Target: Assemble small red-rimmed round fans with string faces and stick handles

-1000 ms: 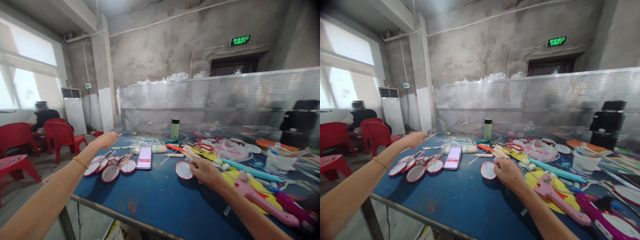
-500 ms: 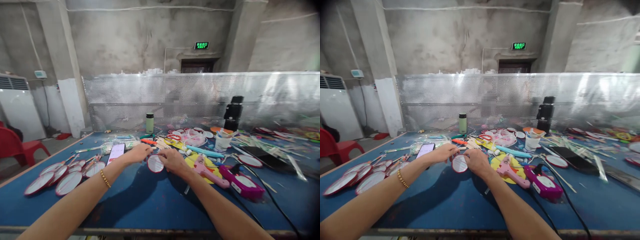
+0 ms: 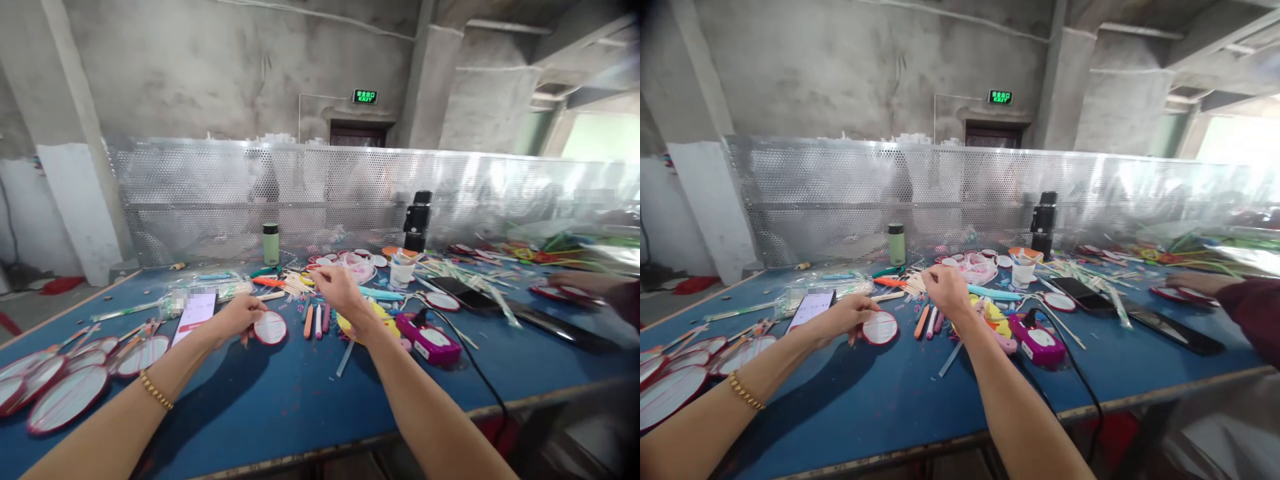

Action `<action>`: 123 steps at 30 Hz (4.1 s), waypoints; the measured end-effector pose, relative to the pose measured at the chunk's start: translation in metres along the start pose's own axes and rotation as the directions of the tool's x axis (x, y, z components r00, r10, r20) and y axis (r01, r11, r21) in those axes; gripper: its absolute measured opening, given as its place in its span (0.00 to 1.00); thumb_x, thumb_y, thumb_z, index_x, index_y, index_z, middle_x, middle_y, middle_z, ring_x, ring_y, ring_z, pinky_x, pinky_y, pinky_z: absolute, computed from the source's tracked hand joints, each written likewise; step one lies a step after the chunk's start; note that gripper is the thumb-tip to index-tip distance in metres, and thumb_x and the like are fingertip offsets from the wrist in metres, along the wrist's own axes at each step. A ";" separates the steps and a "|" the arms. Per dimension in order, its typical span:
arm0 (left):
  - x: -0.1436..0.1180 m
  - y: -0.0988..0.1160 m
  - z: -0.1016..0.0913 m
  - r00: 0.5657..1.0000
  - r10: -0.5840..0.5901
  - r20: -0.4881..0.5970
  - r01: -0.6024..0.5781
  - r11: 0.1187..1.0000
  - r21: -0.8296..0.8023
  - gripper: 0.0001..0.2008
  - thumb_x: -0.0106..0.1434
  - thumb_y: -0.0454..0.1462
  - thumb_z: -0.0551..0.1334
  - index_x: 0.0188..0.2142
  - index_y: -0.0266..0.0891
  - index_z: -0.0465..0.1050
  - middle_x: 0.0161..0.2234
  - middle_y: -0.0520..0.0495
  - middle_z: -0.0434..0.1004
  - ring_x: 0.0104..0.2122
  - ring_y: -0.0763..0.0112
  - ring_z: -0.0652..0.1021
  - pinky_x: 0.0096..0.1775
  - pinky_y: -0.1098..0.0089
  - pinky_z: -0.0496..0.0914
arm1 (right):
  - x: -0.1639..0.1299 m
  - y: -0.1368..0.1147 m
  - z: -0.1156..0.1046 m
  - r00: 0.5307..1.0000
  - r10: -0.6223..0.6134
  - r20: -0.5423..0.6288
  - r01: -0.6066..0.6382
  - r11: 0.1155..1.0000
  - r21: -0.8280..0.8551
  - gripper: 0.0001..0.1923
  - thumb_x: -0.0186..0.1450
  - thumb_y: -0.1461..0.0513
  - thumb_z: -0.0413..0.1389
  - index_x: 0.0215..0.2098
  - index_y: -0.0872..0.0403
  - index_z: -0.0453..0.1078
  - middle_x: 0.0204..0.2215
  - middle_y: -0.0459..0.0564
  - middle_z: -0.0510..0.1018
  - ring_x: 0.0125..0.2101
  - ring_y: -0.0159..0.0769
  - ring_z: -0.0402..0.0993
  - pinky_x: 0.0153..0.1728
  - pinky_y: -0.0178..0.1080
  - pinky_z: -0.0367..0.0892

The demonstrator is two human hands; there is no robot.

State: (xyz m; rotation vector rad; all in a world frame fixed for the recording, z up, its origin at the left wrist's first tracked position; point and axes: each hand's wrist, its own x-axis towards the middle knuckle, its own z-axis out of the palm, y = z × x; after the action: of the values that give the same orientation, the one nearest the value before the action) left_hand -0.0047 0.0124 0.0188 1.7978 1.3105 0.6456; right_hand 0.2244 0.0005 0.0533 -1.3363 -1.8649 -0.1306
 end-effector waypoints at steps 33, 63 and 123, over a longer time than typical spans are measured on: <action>0.002 -0.017 0.001 0.998 -0.035 0.053 -0.001 0.829 0.559 0.08 0.52 0.36 0.53 0.20 0.38 0.66 0.10 0.53 0.65 0.09 0.77 0.63 0.16 0.76 0.57 | 0.006 0.035 -0.018 0.978 0.133 -0.160 -0.122 0.990 0.072 0.17 0.60 0.61 0.51 0.15 0.54 0.70 0.16 0.47 0.77 0.20 0.31 0.71 0.25 0.33 0.58; -0.012 -0.004 0.016 0.998 0.058 0.022 -0.058 0.766 0.640 0.09 0.54 0.38 0.55 0.20 0.41 0.65 0.10 0.53 0.66 0.16 0.72 0.70 0.23 0.74 0.60 | 0.005 0.031 -0.014 0.989 0.065 -0.131 -0.069 0.997 -0.025 0.19 0.61 0.61 0.49 0.14 0.55 0.66 0.15 0.46 0.74 0.18 0.29 0.65 0.23 0.32 0.54; 0.152 0.044 0.040 0.911 0.375 0.175 -0.281 0.250 0.926 0.11 0.62 0.36 0.57 0.37 0.41 0.80 0.39 0.39 0.80 0.42 0.59 0.77 0.42 0.66 0.65 | 0.000 0.010 -0.041 0.811 0.200 -0.549 0.179 0.809 0.559 0.14 0.64 0.57 0.52 0.27 0.57 0.73 0.15 0.42 0.67 0.17 0.26 0.63 0.21 0.30 0.60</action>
State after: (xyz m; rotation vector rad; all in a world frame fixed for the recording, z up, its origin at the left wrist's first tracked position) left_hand 0.1005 0.1367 0.0256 3.1368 1.4991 0.0537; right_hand 0.2554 -0.0168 0.0768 -0.7394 -1.2053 0.0464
